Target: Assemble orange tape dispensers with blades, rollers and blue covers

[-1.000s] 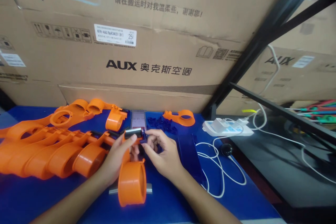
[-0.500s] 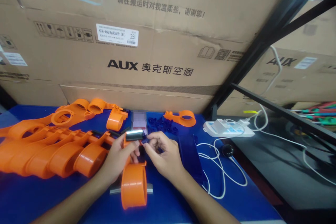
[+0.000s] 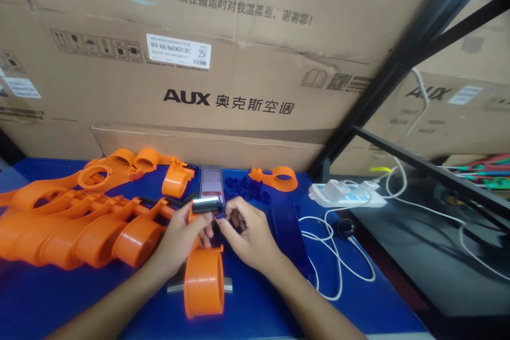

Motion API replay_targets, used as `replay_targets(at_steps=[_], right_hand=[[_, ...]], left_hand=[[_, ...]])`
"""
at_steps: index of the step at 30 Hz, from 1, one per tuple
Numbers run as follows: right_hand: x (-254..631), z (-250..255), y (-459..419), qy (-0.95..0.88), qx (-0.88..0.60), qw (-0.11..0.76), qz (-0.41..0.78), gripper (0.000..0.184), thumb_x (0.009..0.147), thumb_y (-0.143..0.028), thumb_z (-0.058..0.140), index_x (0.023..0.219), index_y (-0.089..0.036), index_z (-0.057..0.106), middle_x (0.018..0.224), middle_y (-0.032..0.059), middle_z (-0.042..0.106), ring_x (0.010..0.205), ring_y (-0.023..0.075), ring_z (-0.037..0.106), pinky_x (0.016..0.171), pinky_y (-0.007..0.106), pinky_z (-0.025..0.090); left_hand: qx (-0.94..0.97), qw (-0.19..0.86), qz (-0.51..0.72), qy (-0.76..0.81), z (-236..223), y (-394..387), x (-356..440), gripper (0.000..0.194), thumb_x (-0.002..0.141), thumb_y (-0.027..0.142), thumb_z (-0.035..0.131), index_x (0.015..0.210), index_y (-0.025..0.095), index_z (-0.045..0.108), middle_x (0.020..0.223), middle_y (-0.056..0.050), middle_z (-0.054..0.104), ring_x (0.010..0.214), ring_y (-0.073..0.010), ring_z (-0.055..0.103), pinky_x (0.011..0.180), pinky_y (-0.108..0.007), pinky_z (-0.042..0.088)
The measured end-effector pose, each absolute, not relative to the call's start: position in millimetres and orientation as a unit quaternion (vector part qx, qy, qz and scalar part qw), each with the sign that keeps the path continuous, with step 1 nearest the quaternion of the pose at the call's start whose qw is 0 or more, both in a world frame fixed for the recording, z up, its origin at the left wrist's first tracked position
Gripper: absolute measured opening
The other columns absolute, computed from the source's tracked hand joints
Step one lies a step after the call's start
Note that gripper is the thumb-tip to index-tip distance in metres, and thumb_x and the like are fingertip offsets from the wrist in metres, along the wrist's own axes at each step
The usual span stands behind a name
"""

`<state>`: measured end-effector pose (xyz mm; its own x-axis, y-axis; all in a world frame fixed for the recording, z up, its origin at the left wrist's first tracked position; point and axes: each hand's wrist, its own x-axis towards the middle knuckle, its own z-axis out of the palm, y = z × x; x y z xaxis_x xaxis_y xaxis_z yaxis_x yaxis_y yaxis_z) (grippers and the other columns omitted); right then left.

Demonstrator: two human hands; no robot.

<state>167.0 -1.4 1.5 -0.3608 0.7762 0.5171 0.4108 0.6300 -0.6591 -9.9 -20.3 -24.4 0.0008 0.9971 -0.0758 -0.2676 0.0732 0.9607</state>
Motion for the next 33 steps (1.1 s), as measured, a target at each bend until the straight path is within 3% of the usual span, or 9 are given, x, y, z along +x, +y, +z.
replay_targets(at_steps=[9, 17, 22, 24, 25, 28, 30, 33], right_hand=[[171, 3, 2, -0.834, -0.350, 0.376, 0.202, 0.018, 0.096, -0.022, 0.052, 0.081, -0.024, 0.044, 0.067, -0.0055, 0.046, 0.058, 0.0120, 0.043, 0.057, 0.025, 0.035], [172, 7, -1, -0.851, -0.346, 0.356, 0.170, 0.013, 0.089, -0.024, 0.055, 0.082, -0.024, 0.045, 0.074, -0.0007, 0.055, 0.066, 0.0162, 0.050, 0.062, 0.028, 0.038], [176, 7, -1, -0.814, -0.334, 0.394, 0.264, 0.006, 0.087, -0.019, 0.051, 0.085, -0.024, 0.048, 0.072, -0.0022, 0.052, 0.065, 0.0157, 0.048, 0.062, 0.028, 0.038], [177, 7, 1, -0.771, -0.327, 0.432, 0.336, 0.007, 0.094, -0.022, 0.047, 0.088, -0.024, 0.050, 0.074, -0.0022, 0.053, 0.066, 0.0151, 0.049, 0.063, 0.027, 0.040], [176, 7, 2, -0.747, -0.326, 0.448, 0.368, 0.007, 0.097, -0.026, 0.047, 0.092, -0.024, 0.052, 0.077, -0.0017, 0.055, 0.068, 0.0151, 0.051, 0.065, 0.027, 0.042], [174, 11, 3, -0.694, -0.321, 0.446, 0.465, 0.023, 0.102, -0.040, 0.052, 0.120, -0.025, 0.055, 0.090, 0.0006, 0.063, 0.076, 0.0166, 0.057, 0.071, 0.029, 0.047], [172, 15, 1, -0.677, -0.304, 0.412, 0.528, 0.038, 0.102, -0.047, 0.052, 0.135, -0.028, 0.053, 0.095, 0.0019, 0.064, 0.082, 0.0188, 0.061, 0.072, 0.030, 0.049], [169, 18, -2, -0.670, -0.278, 0.384, 0.571, 0.040, 0.101, -0.053, 0.054, 0.133, -0.029, 0.058, 0.095, 0.0028, 0.065, 0.093, 0.0222, 0.064, 0.078, 0.033, 0.052]], left_hand=[[0.424, 0.582, 0.534, 0.444, -25, -23, -9, 0.021, 0.086, 0.037, 0.071, 0.089, 0.019, 0.061, 0.066, 0.000, 0.065, 0.047, -0.0134, 0.062, 0.047, -0.023, 0.046], [0.423, 0.578, 0.531, 0.452, -27, -23, -8, 0.012, 0.087, 0.029, 0.069, 0.087, 0.020, 0.061, 0.064, 0.001, 0.065, 0.048, -0.0136, 0.062, 0.051, -0.024, 0.048], [0.407, 0.607, 0.532, 0.428, -22, -25, -8, 0.014, 0.084, 0.028, 0.072, 0.087, 0.019, 0.063, 0.067, -0.001, 0.067, 0.049, -0.0131, 0.063, 0.051, -0.023, 0.048], [0.387, 0.636, 0.532, 0.404, -16, -28, -7, 0.026, 0.081, 0.027, 0.077, 0.103, 0.019, 0.066, 0.071, -0.002, 0.071, 0.050, -0.0137, 0.064, 0.051, -0.024, 0.050], [0.377, 0.653, 0.527, 0.392, -13, -30, -7, 0.043, 0.079, 0.025, 0.079, 0.120, 0.020, 0.064, 0.074, -0.003, 0.073, 0.050, -0.0146, 0.065, 0.052, -0.025, 0.051], [0.363, 0.697, 0.502, 0.362, -8, -35, -8, 0.099, 0.078, 0.022, 0.082, 0.161, 0.028, 0.028, 0.071, -0.004, 0.075, 0.053, -0.0192, 0.068, 0.055, -0.029, 0.055], [0.372, 0.711, 0.486, 0.346, -9, -36, -11, 0.114, 0.080, 0.021, 0.082, 0.166, 0.027, 0.008, 0.062, -0.002, 0.072, 0.052, -0.0213, 0.069, 0.055, -0.031, 0.056], [0.384, 0.722, 0.463, 0.342, -13, -37, -13, 0.121, 0.081, 0.020, 0.083, 0.166, 0.029, -0.002, 0.062, -0.001, 0.071, 0.054, -0.0229, 0.071, 0.056, -0.032, 0.057]])
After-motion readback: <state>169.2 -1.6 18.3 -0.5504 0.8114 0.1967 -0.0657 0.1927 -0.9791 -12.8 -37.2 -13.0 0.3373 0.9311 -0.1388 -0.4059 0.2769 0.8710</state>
